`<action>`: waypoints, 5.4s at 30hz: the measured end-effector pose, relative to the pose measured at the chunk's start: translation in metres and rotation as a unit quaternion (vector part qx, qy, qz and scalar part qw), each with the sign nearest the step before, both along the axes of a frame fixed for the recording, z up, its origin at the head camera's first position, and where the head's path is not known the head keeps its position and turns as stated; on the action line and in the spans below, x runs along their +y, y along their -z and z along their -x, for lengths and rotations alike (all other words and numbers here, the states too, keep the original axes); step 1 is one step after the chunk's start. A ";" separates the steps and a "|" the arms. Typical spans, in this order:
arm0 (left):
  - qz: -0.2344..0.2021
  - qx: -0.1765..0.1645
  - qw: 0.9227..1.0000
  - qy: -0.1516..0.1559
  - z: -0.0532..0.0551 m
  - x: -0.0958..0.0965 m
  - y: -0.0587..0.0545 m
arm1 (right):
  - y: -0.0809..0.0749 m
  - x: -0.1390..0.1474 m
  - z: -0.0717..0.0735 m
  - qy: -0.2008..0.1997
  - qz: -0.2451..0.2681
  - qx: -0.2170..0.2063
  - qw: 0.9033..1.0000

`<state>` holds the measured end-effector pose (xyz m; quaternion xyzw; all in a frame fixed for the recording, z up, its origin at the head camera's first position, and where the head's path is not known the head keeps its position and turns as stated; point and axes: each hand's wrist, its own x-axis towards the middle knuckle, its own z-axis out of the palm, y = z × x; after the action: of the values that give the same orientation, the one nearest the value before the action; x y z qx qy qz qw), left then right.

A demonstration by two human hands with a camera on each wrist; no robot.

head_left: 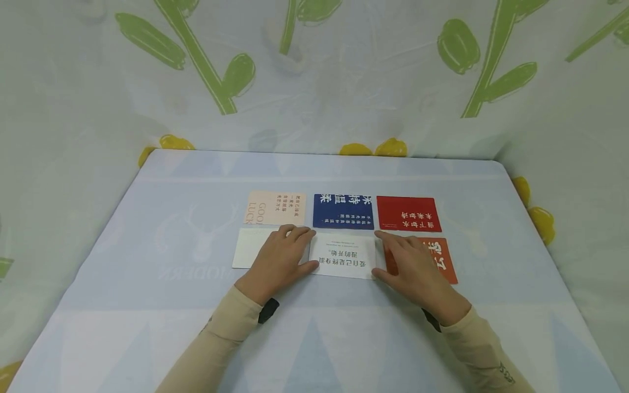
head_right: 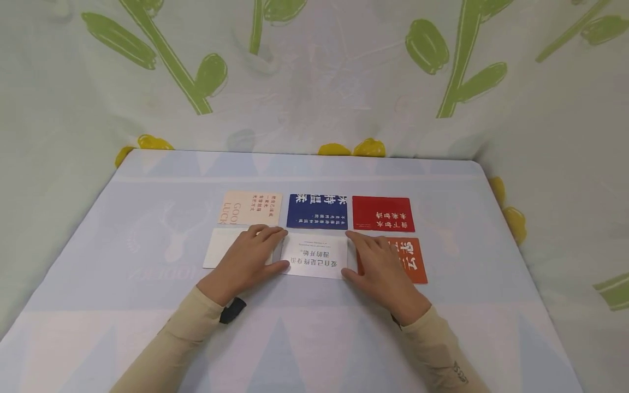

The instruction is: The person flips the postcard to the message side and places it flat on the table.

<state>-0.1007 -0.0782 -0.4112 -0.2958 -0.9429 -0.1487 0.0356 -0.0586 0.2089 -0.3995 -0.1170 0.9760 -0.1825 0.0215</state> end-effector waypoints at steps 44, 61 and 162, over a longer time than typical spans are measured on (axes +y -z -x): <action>0.032 -0.005 0.999 0.010 -0.001 0.010 -0.001 | 0.006 -0.010 0.015 -0.029 -0.014 -0.011 0.999; -0.024 -0.025 0.995 -0.089 -0.003 0.011 -0.002 | 0.007 -0.009 0.012 -0.032 0.017 0.040 0.999; -0.237 -0.274 0.929 -0.074 -0.003 0.002 -0.012 | -0.005 0.020 0.007 0.046 0.197 -0.061 0.977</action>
<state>-0.0978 -0.0762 -0.3991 -0.1562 -0.8725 -0.4399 -0.1447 -0.0658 0.2287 -0.3947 -0.0630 0.9221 -0.3787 0.0487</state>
